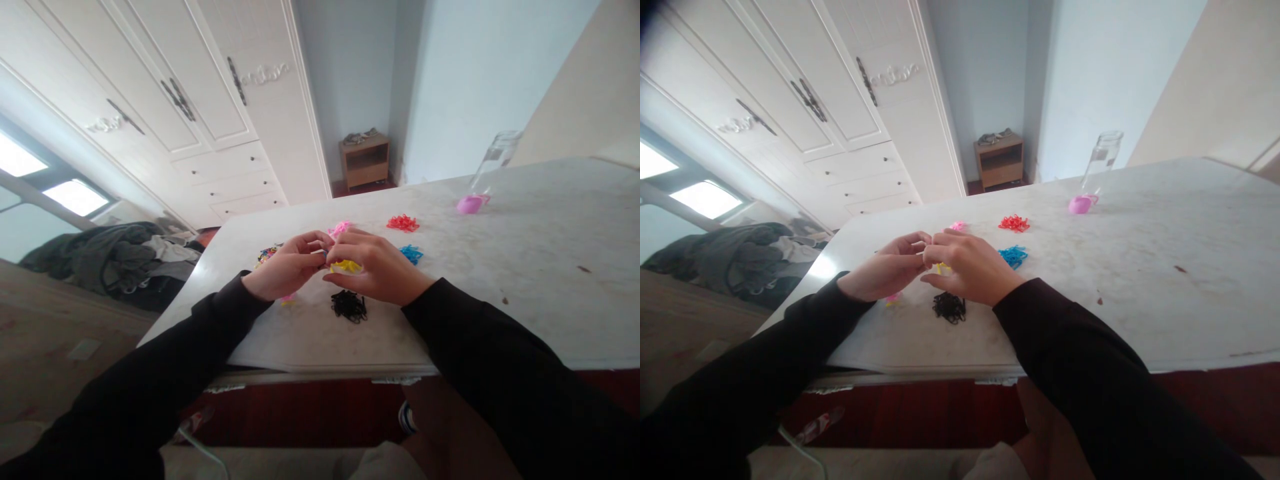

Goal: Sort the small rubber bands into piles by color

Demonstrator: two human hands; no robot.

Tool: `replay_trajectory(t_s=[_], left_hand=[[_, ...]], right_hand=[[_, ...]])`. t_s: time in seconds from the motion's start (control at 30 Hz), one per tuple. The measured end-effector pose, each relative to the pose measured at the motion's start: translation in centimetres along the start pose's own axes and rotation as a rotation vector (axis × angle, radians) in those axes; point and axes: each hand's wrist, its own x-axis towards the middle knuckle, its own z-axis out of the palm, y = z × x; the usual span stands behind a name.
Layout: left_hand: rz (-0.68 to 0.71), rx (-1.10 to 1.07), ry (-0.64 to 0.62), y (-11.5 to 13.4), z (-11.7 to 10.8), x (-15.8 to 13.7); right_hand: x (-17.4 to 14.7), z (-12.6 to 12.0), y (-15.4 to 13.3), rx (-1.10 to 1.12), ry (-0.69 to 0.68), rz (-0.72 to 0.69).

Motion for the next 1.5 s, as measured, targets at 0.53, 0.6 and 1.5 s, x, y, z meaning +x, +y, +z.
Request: replay_trajectory(t_s=[0.53,0.6,1.5], left_hand=[[-0.005,0.058,0.063,0.03,-0.06,0.10],[0.017,0.086,0.053,-0.01,0.06,0.07],[0.029,0.081,-0.056,0.14,0.26,-0.33]], right_hand=[[-0.22,-0.43,-0.01,0.043,0.195,0.108],[-0.27,-0.46,0.02,0.022,0.251,0.118],[-0.36,-0.41,0.03,0.558,0.074,0.341]])
